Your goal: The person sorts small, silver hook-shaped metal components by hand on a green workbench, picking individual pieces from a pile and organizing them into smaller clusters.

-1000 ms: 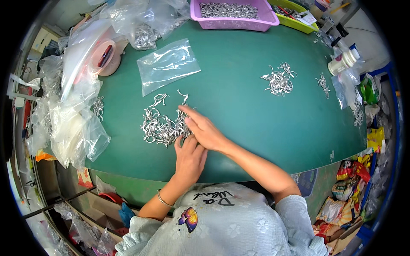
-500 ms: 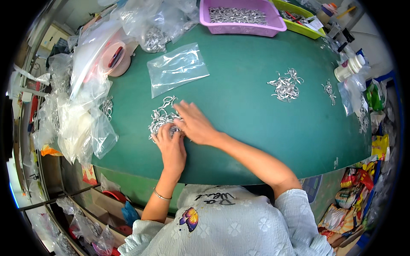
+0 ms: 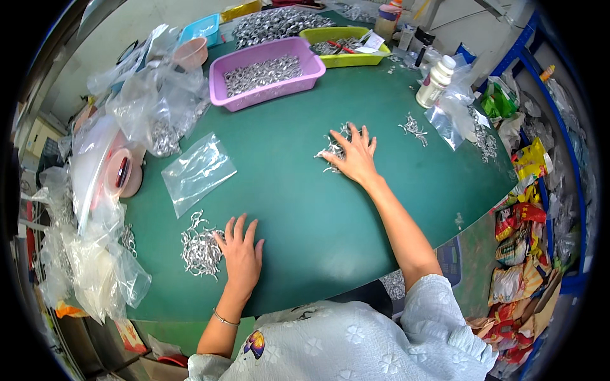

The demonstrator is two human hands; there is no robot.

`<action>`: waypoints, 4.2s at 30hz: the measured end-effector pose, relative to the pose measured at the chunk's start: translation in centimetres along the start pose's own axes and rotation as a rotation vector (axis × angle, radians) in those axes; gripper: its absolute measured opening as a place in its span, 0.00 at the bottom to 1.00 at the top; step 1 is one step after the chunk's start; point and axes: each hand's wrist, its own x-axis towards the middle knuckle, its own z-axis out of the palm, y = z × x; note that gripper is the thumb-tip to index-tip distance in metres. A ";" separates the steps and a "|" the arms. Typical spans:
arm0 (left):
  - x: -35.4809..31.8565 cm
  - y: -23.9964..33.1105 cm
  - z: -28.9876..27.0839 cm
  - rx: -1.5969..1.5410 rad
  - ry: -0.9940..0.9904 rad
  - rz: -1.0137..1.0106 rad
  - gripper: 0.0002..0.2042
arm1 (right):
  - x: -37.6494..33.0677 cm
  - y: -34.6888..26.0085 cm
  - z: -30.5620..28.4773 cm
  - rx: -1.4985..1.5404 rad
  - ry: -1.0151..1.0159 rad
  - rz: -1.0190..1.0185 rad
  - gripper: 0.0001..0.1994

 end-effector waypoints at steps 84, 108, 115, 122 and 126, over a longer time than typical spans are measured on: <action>-4.2 6.6 0.6 -0.710 -0.034 0.009 0.18 | -14.7 -6.3 -3.6 0.496 0.147 -0.009 0.04; -3.3 8.0 -4.3 -1.636 -0.067 -0.289 0.07 | -16.2 -11.3 -9.3 1.152 -0.118 -0.004 0.07; -3.9 7.7 -5.4 -1.708 -0.148 -0.283 0.07 | -16.5 -11.6 -10.1 1.327 -0.238 0.022 0.07; -4.1 7.7 -6.0 -1.832 -0.186 -0.288 0.06 | -17.0 -11.9 -10.6 1.492 -0.306 0.073 0.07; -4.2 7.5 -6.1 -1.893 -0.211 -0.285 0.07 | -17.1 -12.2 -10.7 1.506 -0.294 0.048 0.07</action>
